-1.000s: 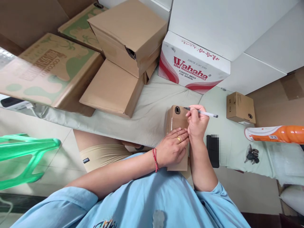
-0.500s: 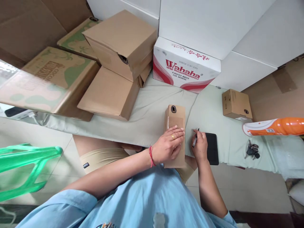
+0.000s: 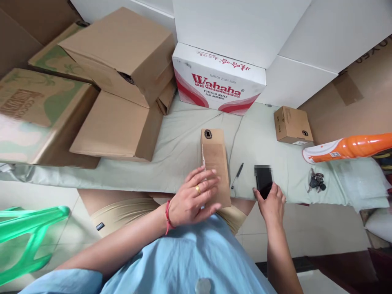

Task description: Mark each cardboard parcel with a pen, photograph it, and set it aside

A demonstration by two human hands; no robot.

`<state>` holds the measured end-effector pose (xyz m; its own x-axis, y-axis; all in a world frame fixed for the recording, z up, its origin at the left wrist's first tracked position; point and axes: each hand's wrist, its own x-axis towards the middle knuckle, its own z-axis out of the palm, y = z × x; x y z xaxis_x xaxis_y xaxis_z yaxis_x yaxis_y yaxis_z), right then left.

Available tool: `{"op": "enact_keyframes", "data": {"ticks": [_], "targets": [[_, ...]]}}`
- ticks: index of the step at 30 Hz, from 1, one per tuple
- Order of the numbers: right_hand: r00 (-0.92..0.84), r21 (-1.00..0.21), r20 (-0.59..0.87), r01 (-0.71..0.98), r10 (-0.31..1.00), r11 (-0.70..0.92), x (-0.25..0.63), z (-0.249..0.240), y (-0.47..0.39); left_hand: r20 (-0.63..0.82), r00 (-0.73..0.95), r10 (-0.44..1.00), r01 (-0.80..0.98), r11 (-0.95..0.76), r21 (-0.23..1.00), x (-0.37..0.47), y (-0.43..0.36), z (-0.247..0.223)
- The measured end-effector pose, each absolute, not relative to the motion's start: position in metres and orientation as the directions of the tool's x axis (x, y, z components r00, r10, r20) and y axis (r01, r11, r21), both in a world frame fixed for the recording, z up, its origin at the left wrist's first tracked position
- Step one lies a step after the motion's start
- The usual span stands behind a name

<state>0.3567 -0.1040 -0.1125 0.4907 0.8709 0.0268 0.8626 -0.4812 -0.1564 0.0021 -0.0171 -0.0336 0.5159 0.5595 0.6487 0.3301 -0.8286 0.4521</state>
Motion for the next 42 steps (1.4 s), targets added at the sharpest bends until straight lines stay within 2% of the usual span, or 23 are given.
{"op": "enact_keyframes", "data": {"ticks": [4,15,19,25,29,35,38,42], "targets": [[0.549,-0.146,0.006,0.828,0.836,-0.542,0.355,-0.115,-0.109,0.571,0.642,0.511,0.315,-0.856,0.411,-0.001,-0.036,-0.044],[0.612,-0.2,-0.134,0.754,0.78,-0.626,0.375,-0.103,-0.094,0.564,0.647,0.513,0.321,-0.854,0.409,0.002,-0.037,-0.062],[0.624,-0.267,-0.193,0.709,0.757,-0.653,0.375,-0.092,-0.096,0.536,0.677,0.504,0.323,-0.858,0.399,0.001,-0.036,-0.062],[0.635,-0.359,-0.124,0.688,0.763,-0.631,0.352,-0.08,-0.092,0.604,0.592,0.534,0.334,-0.844,0.419,0.003,-0.04,-0.058],[0.579,-0.511,-0.028,0.692,0.815,-0.51,0.316,-0.061,-0.079,0.641,0.531,0.554,0.354,-0.832,0.426,-0.001,-0.046,-0.055],[0.393,-0.678,0.127,0.705,0.911,-0.21,0.248,-0.016,-0.057,0.668,0.465,0.581,0.396,-0.811,0.43,-0.007,-0.05,-0.055],[0.33,-0.703,0.246,0.708,0.911,-0.067,0.21,0.004,-0.044,0.66,0.431,0.615,0.434,-0.783,0.446,-0.007,-0.051,-0.056],[0.297,-0.668,0.399,0.742,0.868,0.053,0.168,0.016,-0.028,0.654,0.426,0.625,0.428,-0.776,0.463,-0.007,-0.054,-0.057]]}}
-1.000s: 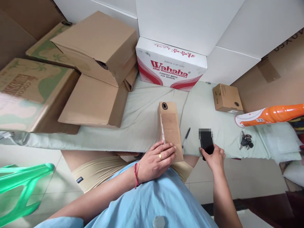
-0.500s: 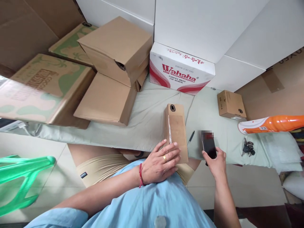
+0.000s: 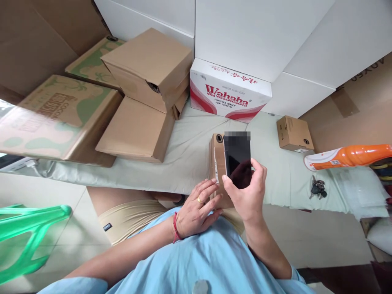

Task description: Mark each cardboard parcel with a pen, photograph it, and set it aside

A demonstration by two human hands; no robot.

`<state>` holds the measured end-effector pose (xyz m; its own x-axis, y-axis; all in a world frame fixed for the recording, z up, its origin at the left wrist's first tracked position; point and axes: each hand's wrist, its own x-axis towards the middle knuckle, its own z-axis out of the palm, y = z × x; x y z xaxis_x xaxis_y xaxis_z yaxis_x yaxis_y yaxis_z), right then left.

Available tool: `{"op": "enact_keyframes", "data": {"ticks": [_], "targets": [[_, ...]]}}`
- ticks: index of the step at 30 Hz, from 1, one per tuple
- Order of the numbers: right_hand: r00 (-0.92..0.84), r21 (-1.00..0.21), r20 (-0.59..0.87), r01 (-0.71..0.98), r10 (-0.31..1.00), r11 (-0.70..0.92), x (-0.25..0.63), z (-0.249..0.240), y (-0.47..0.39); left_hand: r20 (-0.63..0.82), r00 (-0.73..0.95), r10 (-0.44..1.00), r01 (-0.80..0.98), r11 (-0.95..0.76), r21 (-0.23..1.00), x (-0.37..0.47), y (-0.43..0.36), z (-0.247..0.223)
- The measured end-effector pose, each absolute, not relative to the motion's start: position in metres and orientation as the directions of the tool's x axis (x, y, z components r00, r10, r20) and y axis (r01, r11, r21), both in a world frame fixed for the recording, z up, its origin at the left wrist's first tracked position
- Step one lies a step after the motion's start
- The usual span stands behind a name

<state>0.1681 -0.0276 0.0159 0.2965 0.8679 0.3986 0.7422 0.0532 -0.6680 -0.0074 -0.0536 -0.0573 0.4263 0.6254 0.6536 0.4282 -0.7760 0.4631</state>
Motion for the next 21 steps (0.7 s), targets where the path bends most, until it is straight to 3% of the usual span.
{"op": "enact_keyframes", "data": {"ticks": [16,18,21], "targets": [[0.225,-0.608,0.446,0.787,0.866,0.109,0.157,0.005,-0.019,0.634,0.429,0.643,0.397,-0.765,0.507,-0.012,-0.056,-0.056],[0.295,-0.617,0.442,0.785,0.847,0.049,0.181,-0.001,-0.017,0.632,0.389,0.67,0.409,-0.74,0.534,-0.014,-0.056,-0.054],[0.486,-0.628,0.363,0.758,0.795,-0.177,0.235,-0.017,-0.019,0.559,0.317,0.766,0.436,-0.641,0.632,-0.018,-0.058,-0.056]]}}
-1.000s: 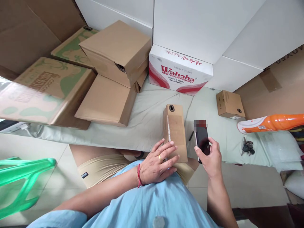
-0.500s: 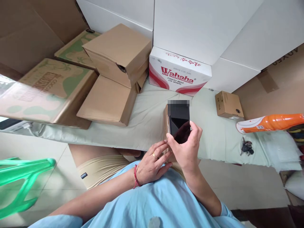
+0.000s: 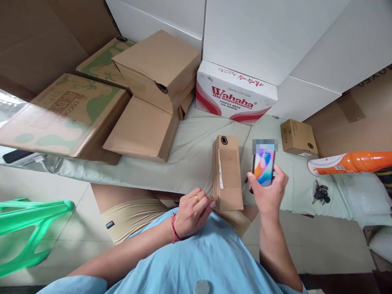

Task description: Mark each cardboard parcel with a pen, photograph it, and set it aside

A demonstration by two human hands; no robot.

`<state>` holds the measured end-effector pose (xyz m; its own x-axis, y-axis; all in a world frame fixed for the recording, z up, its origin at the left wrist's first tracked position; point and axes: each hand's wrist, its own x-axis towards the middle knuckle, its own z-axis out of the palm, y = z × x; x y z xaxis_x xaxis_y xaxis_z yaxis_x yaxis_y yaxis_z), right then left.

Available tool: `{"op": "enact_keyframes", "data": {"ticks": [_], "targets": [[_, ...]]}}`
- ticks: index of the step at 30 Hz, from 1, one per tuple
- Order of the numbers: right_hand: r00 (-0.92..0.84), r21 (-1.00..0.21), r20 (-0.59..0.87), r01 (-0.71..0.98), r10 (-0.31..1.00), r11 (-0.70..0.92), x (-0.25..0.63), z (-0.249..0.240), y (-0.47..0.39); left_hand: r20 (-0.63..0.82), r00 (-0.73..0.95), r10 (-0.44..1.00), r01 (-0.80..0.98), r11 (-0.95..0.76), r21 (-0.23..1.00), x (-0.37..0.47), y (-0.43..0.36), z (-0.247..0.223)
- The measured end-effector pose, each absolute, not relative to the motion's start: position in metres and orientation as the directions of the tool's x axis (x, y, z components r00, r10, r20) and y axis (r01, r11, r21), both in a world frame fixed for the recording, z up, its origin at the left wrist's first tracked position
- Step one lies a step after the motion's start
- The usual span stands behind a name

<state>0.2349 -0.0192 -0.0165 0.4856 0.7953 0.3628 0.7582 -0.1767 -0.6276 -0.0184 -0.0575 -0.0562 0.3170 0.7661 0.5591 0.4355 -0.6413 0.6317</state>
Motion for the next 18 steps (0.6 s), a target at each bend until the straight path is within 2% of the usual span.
{"op": "enact_keyframes", "data": {"ticks": [2,5,8,12,18], "targets": [[0.598,-0.594,0.264,0.719,0.757,-0.36,0.272,-0.028,-0.026,0.497,0.273,0.824,0.454,-0.566,0.688,-0.02,-0.058,-0.061],[0.722,-0.471,0.053,0.628,0.69,-0.62,0.314,-0.044,-0.043,0.429,0.221,0.876,0.487,-0.48,0.73,-0.02,-0.055,-0.069],[0.788,-0.321,-0.121,0.545,0.604,-0.775,0.331,-0.058,-0.06,0.384,0.225,0.896,0.484,-0.444,0.754,-0.016,-0.052,-0.072],[0.775,-0.247,-0.183,0.559,0.604,-0.792,0.332,-0.073,-0.069,0.323,0.296,0.899,0.424,-0.427,0.799,-0.01,-0.05,-0.073],[0.699,-0.225,-0.146,0.666,0.7,-0.711,0.338,-0.084,-0.067,0.263,0.305,0.915,0.433,-0.379,0.818,-0.009,-0.051,-0.074]]}}
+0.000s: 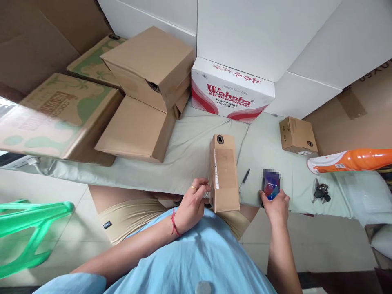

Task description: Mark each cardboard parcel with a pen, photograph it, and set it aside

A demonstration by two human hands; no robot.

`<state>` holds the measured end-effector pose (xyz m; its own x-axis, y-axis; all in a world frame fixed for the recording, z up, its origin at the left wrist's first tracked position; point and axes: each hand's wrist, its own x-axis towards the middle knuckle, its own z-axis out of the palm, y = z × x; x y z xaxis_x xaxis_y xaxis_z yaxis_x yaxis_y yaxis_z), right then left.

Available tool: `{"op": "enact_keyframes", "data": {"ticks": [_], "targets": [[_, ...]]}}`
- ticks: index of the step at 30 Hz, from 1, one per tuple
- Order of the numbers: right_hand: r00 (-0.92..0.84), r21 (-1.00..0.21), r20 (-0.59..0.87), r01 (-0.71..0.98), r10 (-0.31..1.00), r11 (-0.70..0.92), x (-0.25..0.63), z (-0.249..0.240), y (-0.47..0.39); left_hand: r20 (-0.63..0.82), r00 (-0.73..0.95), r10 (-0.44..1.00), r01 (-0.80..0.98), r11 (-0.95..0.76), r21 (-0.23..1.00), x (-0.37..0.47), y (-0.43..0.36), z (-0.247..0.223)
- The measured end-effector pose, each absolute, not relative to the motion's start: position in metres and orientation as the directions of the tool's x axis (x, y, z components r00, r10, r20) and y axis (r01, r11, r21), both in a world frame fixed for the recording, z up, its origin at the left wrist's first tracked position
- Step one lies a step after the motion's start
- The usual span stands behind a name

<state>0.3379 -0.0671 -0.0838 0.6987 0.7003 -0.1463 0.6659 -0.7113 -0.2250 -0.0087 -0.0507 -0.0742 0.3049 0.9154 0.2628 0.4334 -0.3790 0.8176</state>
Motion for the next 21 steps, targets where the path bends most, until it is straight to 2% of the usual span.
{"op": "enact_keyframes", "data": {"ticks": [3,5,7,8,10,13,16,19,21], "targets": [[0.563,-0.3,-0.012,0.786,0.826,-0.54,0.327,-0.074,-0.071,0.265,0.282,0.922,0.45,-0.371,0.812,-0.01,-0.049,-0.076],[0.411,-0.46,0.029,0.815,0.911,-0.353,0.303,-0.061,-0.078,0.266,0.287,0.92,0.454,-0.375,0.809,-0.01,-0.048,-0.077],[0.215,-0.634,-0.018,0.753,0.977,-0.177,0.268,-0.046,-0.085,0.266,0.31,0.913,0.456,-0.388,0.801,-0.009,-0.047,-0.077],[0.115,-0.676,-0.051,0.727,0.992,-0.119,0.249,-0.039,-0.089,0.271,0.329,0.905,0.453,-0.403,0.795,-0.008,-0.047,-0.077],[0.031,-0.662,-0.03,0.748,0.999,-0.044,0.217,-0.03,-0.092,0.291,0.374,0.88,0.433,-0.444,0.785,-0.006,-0.049,-0.075],[0.096,-0.609,0.022,0.79,0.995,-0.063,0.198,-0.028,-0.089,0.328,0.445,0.833,0.379,-0.507,0.774,-0.002,-0.051,-0.071],[0.236,-0.69,-0.018,0.7,0.972,-0.183,0.218,-0.031,-0.083,0.315,0.472,0.824,0.378,-0.512,0.772,-0.002,-0.052,-0.07],[0.35,-0.862,-0.163,0.405,0.922,-0.306,0.258,-0.03,-0.078,0.26,0.429,0.865,0.424,-0.447,0.788,-0.006,-0.051,-0.072],[0.472,-0.932,-0.205,0.173,0.858,-0.318,0.285,-0.027,-0.071,0.228,0.406,0.885,0.443,-0.409,0.798,-0.008,-0.05,-0.073]]}}
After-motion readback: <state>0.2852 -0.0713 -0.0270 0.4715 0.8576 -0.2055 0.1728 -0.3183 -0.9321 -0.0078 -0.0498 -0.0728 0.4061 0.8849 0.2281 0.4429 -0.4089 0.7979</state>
